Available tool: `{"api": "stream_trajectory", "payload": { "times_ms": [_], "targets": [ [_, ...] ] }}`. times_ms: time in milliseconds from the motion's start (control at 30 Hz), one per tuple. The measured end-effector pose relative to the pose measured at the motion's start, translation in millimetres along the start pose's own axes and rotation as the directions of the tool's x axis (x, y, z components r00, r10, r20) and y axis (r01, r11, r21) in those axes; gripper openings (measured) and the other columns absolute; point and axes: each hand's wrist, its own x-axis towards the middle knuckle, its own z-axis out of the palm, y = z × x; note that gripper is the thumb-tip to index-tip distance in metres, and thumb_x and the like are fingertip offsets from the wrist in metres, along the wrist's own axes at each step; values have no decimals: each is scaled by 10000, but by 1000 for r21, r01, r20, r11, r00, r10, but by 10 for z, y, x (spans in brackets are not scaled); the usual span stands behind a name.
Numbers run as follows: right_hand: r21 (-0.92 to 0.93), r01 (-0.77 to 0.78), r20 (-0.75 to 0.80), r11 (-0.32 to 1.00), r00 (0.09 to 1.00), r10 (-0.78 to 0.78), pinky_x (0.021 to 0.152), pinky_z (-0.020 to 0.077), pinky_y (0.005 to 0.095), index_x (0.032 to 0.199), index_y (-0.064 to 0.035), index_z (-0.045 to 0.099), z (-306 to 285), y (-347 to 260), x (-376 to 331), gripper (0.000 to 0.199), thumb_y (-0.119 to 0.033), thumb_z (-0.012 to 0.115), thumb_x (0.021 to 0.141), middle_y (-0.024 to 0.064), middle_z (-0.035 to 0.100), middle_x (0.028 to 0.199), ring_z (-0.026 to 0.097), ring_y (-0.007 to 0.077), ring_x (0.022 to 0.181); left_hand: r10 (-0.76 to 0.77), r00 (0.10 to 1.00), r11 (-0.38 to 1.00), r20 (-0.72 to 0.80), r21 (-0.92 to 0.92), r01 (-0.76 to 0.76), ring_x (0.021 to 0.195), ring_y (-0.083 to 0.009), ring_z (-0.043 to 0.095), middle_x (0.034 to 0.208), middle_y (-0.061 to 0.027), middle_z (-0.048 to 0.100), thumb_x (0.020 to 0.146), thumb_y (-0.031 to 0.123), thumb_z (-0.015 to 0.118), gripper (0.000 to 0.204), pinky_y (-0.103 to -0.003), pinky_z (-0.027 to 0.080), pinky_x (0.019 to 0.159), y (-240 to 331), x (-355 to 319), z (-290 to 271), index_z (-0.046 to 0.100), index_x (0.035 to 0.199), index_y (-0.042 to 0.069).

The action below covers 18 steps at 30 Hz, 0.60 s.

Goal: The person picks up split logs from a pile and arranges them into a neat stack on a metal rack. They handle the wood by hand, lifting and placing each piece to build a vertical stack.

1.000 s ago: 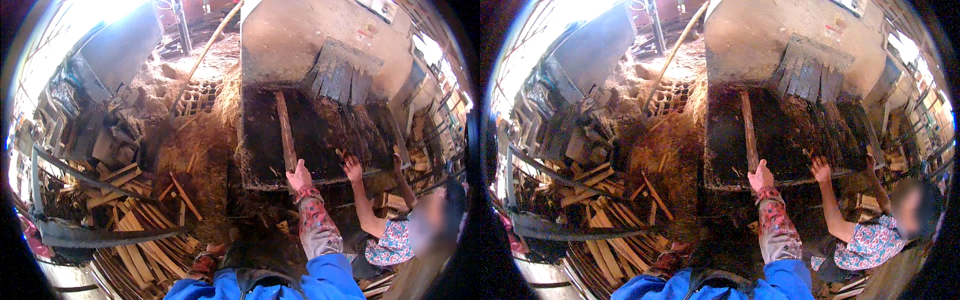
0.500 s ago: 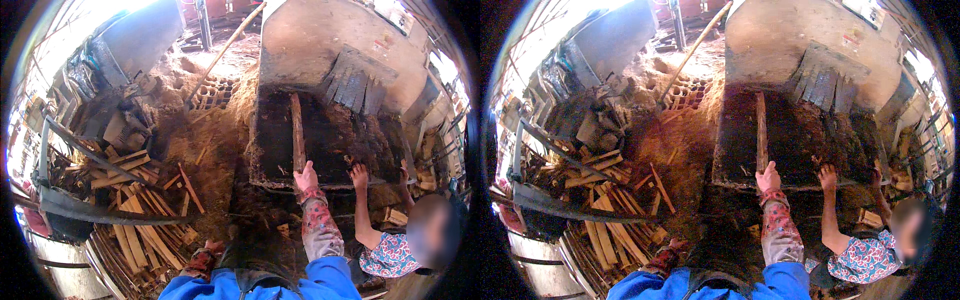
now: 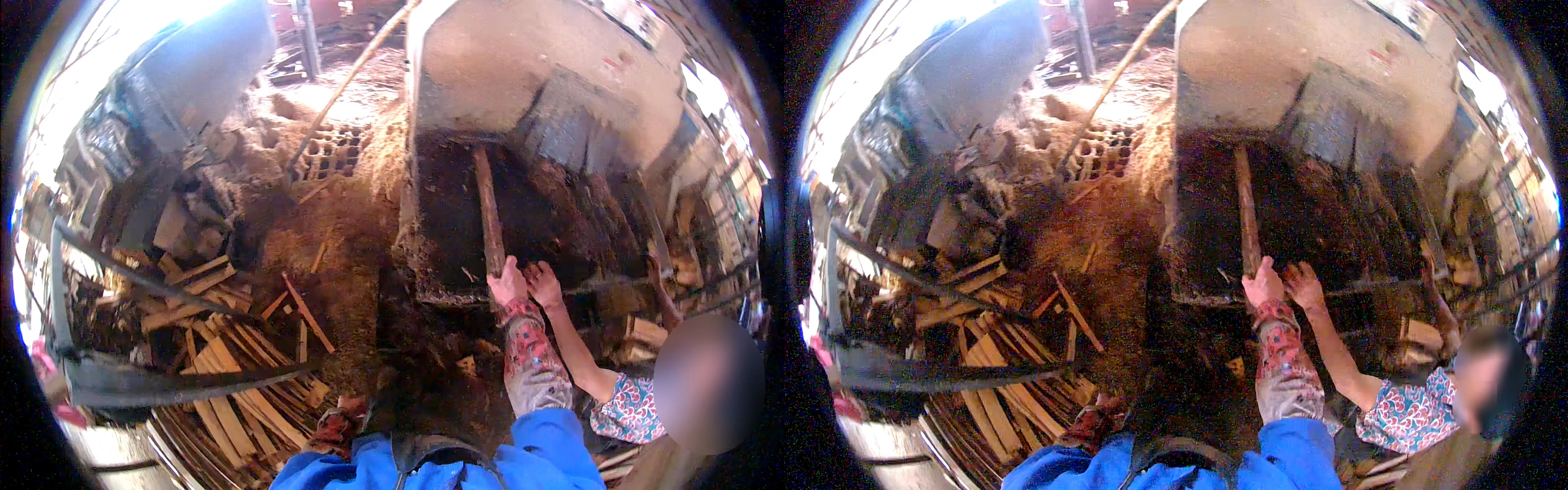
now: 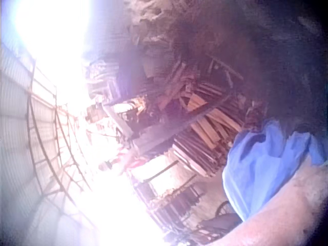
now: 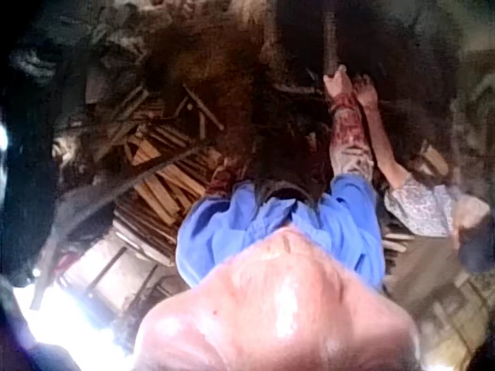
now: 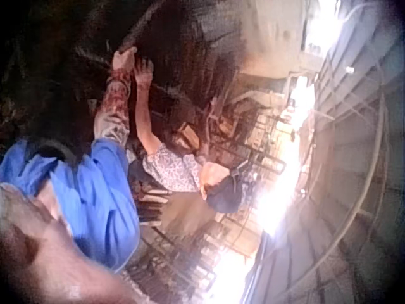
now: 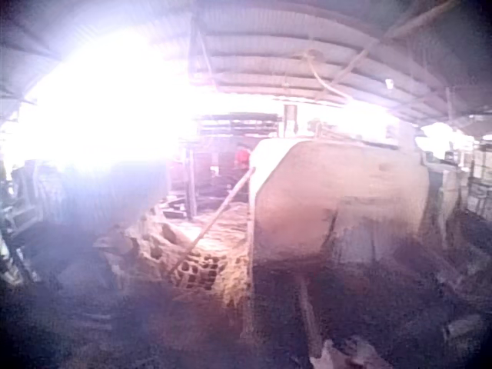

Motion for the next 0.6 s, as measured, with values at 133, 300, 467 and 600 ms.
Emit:
{"api": "stream_trajectory", "payload": {
  "times_ms": [133, 300, 467, 600],
  "targets": [
    [-42, 8, -59, 999, 998, -10, 698, 510, 532, 1116, -23, 357, 29, -84, -130, 546, -294, 683, 772, 260, 640, 851, 621, 460, 791, -45, 999, 999, -11, -22, 45, 696, -256, 667, 863, -148, 691, 820, 286, 711, 321, -385, 557, 562, 172, 260, -211, 644, 940, -4],
    [175, -99, 106, 980, 991, 81, 755, 467, 519, 1196, 30, 371, 133, -7, -432, 603, -308, 664, 792, 299, 607, 955, 581, 471, 899, -36, 999, 988, 17, -150, 38, 702, -261, 668, 884, -156, 690, 822, 282, 711, 337, -387, 563, 563, 610, 553, -145, 633, 969, -11],
    [302, -55, 24, 952, 998, 50, 762, 480, 493, 1206, 42, 404, 388, 154, -1195, 620, -344, 673, 803, 306, 605, 999, 584, 472, 912, -91, 950, 951, 299, -257, 172, 893, -319, 657, 1000, -206, 655, 879, 208, 670, 317, -460, 579, 727, 1141, 1081, -145, 594, 1041, -54],
    [330, -222, 112, 917, 974, 196, 760, 497, 467, 1340, 76, 329, 627, 479, -1838, 736, -346, 656, 833, 295, 601, 1055, 601, 445, 885, -123, 811, 953, 572, -162, 258, 967, -307, 614, 1085, -189, 605, 915, 232, 611, 296, -463, 543, 769, 1245, 1786, -53, 564, 1043, -31]
  ]
}}
